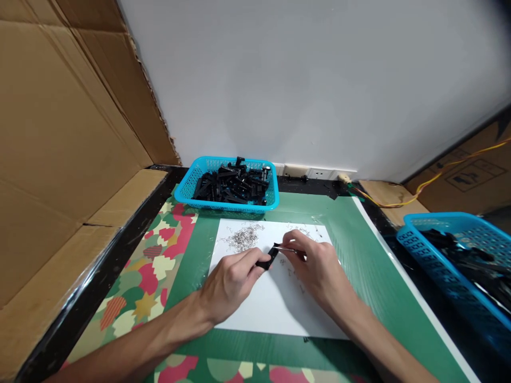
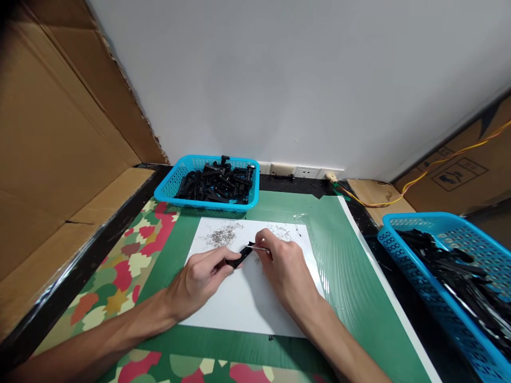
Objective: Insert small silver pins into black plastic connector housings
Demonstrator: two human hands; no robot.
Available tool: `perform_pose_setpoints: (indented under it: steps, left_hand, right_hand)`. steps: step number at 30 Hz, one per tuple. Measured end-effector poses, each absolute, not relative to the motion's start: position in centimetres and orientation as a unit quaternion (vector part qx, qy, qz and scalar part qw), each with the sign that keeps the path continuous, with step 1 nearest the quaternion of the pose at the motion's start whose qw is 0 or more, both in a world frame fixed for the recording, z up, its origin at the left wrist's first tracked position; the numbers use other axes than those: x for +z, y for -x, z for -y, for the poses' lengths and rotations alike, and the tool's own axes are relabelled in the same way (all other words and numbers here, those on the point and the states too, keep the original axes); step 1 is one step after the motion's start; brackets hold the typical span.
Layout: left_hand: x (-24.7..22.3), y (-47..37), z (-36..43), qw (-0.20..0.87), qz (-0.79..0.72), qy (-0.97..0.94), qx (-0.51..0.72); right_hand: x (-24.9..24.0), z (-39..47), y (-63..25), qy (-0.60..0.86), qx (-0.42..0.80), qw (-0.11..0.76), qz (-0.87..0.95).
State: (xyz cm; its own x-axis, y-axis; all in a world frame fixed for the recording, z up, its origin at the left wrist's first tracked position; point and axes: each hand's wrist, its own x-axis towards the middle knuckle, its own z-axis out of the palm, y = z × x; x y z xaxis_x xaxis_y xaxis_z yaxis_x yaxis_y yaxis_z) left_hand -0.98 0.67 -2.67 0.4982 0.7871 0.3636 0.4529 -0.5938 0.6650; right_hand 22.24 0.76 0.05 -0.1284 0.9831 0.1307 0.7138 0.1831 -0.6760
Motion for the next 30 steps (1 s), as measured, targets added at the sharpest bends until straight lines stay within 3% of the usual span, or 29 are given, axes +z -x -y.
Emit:
perform_pose_setpoints:
  steps: [19, 30]
  left_hand:
    - [-2.33, 0.78, -0.98, 0.309, -0.409, -0.788, 0.341]
    - [-2.3, 0.73, -1.04, 0.306, -0.415, -0.789, 0.335]
  right_hand:
    - [0.17, -1.23, -21.54, 0.576, 0.231, 0.285, 0.73]
    - [0.16, -1.27, -21.76, 0.575, 0.316, 0.308, 0.688]
